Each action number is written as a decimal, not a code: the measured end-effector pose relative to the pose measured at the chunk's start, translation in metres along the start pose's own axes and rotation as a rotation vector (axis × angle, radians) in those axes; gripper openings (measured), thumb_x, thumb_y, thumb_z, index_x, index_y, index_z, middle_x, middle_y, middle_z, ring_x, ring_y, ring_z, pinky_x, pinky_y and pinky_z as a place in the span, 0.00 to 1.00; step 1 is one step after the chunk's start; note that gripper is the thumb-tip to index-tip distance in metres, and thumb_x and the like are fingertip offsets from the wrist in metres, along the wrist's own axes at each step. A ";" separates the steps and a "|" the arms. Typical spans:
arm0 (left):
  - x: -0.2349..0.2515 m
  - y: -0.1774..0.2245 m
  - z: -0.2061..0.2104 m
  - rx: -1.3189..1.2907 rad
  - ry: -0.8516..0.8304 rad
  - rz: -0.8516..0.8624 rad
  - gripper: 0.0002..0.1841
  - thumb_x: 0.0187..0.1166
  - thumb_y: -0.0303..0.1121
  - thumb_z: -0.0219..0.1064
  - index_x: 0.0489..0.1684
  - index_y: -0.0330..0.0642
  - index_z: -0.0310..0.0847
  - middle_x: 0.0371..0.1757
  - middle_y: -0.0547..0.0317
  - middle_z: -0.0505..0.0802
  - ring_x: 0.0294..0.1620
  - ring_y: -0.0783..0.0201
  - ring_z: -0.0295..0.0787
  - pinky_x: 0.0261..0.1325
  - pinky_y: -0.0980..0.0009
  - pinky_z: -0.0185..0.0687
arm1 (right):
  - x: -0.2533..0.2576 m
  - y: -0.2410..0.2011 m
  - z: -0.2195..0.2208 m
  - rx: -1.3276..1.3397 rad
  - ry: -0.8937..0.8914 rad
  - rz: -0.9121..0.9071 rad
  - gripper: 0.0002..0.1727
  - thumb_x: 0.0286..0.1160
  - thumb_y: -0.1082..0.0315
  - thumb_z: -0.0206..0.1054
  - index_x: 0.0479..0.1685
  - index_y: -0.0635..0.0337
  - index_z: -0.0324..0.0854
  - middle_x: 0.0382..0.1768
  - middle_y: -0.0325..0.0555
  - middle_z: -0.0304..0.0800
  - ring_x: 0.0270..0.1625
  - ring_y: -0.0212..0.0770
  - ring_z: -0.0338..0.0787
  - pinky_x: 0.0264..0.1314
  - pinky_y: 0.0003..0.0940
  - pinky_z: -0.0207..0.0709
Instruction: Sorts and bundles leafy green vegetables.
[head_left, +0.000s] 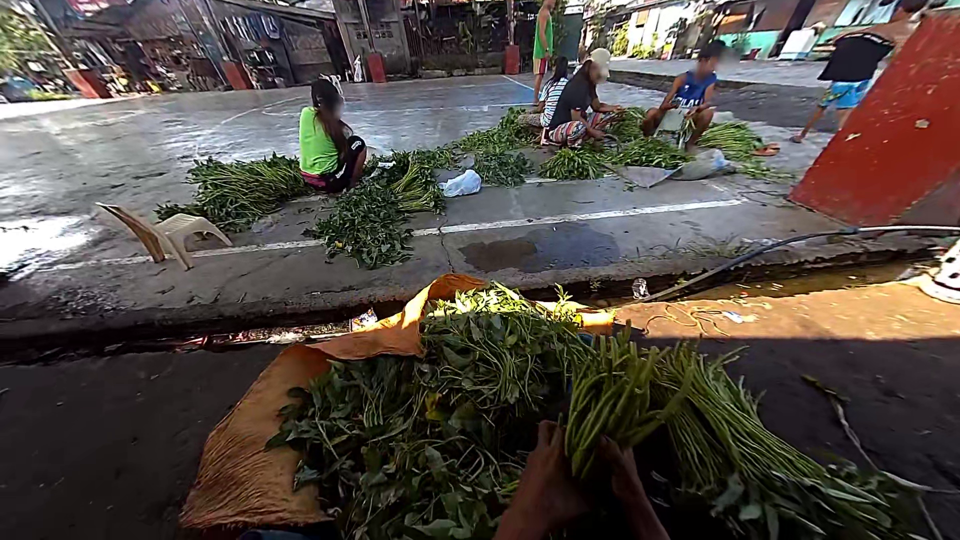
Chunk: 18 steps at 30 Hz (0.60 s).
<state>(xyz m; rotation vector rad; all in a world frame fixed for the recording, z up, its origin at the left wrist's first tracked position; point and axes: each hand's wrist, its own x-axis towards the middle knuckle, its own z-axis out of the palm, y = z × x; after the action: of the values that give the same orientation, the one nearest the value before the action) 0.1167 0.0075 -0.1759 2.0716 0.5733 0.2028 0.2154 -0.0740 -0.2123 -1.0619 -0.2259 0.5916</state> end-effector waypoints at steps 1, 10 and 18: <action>-0.002 -0.001 0.001 -0.008 0.034 -0.023 0.55 0.42 0.38 0.93 0.79 0.28 0.68 0.81 0.30 0.71 0.70 0.42 0.83 0.67 0.52 0.84 | 0.003 0.002 -0.003 -0.010 -0.056 0.013 0.63 0.29 0.43 0.90 0.70 0.69 0.59 0.46 0.35 0.90 0.46 0.22 0.92 0.54 0.24 0.88; 0.005 0.016 -0.017 0.233 -0.208 -0.295 0.48 0.61 0.34 0.83 0.83 0.27 0.59 0.80 0.31 0.72 0.74 0.39 0.78 0.74 0.48 0.77 | 0.024 -0.176 0.016 -1.000 -0.510 -0.888 0.80 0.41 0.13 0.68 0.96 0.55 0.39 0.91 0.59 0.53 0.91 0.50 0.57 0.88 0.53 0.60; 0.012 0.030 -0.011 0.369 -0.291 -0.213 0.45 0.61 0.31 0.81 0.83 0.30 0.63 0.87 0.33 0.62 0.71 0.38 0.81 0.69 0.47 0.80 | 0.059 -0.126 0.063 -2.084 -1.647 -0.092 0.60 0.52 0.50 0.89 0.86 0.71 0.60 0.85 0.68 0.64 0.92 0.67 0.53 0.92 0.67 0.37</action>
<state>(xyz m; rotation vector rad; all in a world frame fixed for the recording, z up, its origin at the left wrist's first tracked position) 0.1328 0.0086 -0.1456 2.3156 0.6818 -0.3483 0.2795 -0.0378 -0.0788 -2.1228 -2.7729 0.9626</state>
